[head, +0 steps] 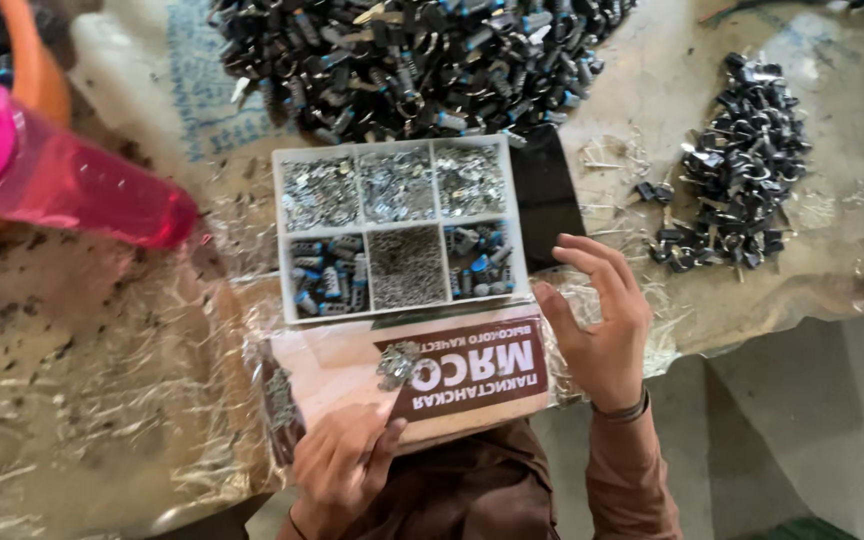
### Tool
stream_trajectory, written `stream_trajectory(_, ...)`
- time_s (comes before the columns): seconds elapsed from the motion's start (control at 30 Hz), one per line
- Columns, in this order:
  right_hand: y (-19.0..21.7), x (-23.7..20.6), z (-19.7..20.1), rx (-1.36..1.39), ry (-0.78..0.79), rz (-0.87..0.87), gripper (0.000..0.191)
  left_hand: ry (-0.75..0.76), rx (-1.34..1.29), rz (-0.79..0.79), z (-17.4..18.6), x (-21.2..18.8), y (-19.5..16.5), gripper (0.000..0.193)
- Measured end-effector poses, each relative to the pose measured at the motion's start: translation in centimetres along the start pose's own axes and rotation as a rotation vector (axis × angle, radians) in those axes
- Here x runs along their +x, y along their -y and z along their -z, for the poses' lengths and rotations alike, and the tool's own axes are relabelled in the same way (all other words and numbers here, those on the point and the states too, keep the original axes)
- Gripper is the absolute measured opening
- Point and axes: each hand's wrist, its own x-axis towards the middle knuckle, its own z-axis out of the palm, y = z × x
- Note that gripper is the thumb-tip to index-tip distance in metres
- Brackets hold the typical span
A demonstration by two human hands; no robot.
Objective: The person assembles small metal electrical connectors by hand, fitting spring and contact components into connector bodies one at a time and placing finished connectors into a compartmented parts box. They occasionally reach into the box compartments to retrieve or sort small metal parts.
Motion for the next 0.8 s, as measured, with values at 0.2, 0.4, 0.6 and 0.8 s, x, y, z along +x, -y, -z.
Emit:
stream_trajectory(0.2,-0.9,0.3,0.2,-0.169,0.050,-0.029,0.025,-0.046,-0.021,-0.039,-0.4,0.8,-0.3,0.021)
stream_trajectory(0.4,-0.2,2.9,-1.6,-0.352,0.328,0.148,0.026,-0.064,0.028,-0.026,-0.7,0.8,-0.4,0.020)
stream_trajectory(0.6,0.5,5.1,-3.6,-0.436,0.561,0.081,0.029,-0.090,0.043,-0.018,-0.8,1.2,-0.9,0.019)
stream_trajectory(0.8,-0.4,4.0,-4.0,-0.294,0.348,0.218,0.014,-0.032,-0.077,-0.048,-1.7,3.5,-2.1,0.026)
